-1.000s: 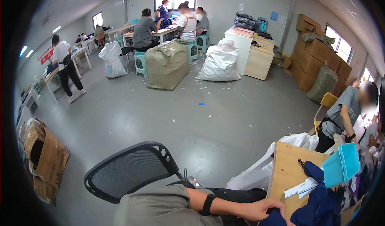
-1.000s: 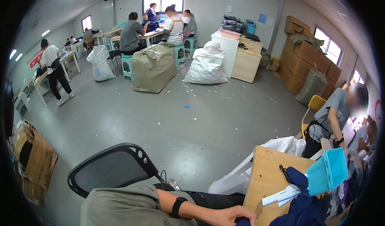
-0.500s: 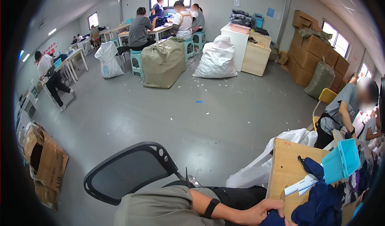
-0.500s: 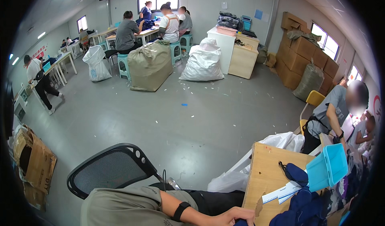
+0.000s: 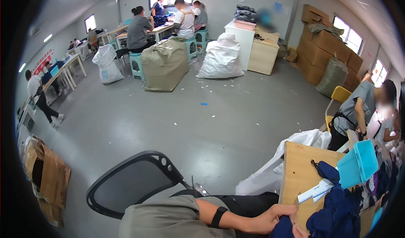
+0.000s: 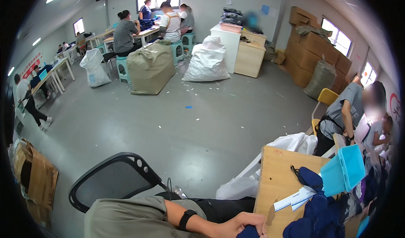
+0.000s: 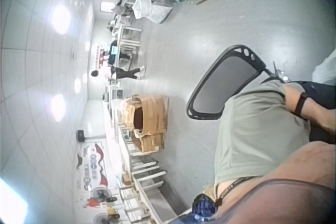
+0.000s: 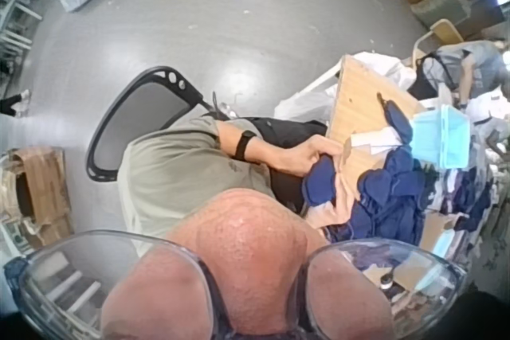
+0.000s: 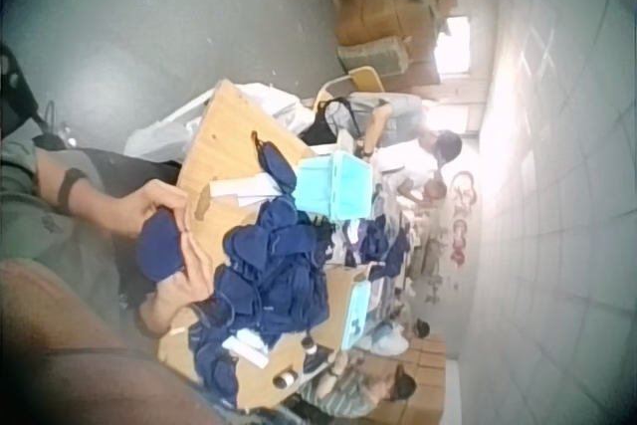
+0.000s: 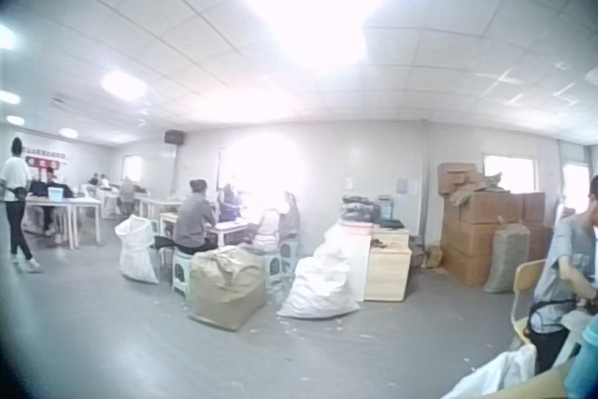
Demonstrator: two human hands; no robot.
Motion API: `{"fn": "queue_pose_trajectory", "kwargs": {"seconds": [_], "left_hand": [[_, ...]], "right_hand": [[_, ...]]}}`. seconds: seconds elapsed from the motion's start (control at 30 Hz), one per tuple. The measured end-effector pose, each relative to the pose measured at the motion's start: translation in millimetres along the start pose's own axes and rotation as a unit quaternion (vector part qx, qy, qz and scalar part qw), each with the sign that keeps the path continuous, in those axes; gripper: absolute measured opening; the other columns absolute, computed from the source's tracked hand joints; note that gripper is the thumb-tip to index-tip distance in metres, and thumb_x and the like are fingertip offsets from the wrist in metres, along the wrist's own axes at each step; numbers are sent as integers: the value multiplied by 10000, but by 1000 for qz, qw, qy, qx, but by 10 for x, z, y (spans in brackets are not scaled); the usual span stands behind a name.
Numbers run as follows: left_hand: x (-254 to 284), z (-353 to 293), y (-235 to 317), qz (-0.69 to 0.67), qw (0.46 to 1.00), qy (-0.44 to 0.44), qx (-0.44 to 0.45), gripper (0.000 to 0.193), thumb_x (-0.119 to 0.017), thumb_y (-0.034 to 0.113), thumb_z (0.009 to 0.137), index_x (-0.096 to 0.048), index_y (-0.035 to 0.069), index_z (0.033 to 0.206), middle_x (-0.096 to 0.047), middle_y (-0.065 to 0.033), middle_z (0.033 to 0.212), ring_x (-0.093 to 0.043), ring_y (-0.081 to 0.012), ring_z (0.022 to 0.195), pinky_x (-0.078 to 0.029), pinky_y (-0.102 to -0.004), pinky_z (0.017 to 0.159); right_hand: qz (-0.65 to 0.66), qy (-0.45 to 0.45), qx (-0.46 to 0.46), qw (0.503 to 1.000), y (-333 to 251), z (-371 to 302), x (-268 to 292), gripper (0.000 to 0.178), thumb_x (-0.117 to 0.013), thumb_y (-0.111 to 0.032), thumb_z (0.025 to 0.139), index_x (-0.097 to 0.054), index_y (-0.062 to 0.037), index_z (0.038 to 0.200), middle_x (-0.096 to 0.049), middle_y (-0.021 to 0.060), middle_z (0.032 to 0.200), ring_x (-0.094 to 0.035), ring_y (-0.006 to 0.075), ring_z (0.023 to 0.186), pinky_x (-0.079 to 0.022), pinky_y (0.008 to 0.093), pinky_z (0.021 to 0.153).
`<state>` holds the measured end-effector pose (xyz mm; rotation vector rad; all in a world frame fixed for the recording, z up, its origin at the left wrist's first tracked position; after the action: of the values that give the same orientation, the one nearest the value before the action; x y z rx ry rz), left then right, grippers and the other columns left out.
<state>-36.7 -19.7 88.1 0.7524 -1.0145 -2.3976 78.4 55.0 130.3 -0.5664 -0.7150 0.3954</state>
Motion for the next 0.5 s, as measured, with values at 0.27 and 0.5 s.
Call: {"fn": "queue_pose_trajectory", "kwargs": {"seconds": [0.27,0.5], "left_hand": [[-36,48,-262,-91,973,-117,175,183,-729,140,887,-613,5,928,-657,-102,1004,-638,-158,965,-498,-292,855],[-390,-127,-540,-258,886,-156,353,82,-674,60,920,-630,-10,923,-647,-105,1014,-639,-151,929,-516,-270,830]], "right_hand": [[-8,-16,-3,1000,-205,55,44,488,-614,92,639,-721,51,1113,-693,220,1082,-697,347,939,-562,387,846],[-51,-18,-20,998,-35,-79,286,222,-789,-3,748,-735,-15,962,-721,126,895,-692,231,696,-541,322,625]]}}
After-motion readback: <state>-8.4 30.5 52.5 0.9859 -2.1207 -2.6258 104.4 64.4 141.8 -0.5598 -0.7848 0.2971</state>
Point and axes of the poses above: each hand's wrist, its own z-axis towards the middle knuckle, its own x-axis out of the back of the hand, y = z × x, the point moved 10 cm from there along z, towards the middle knuckle
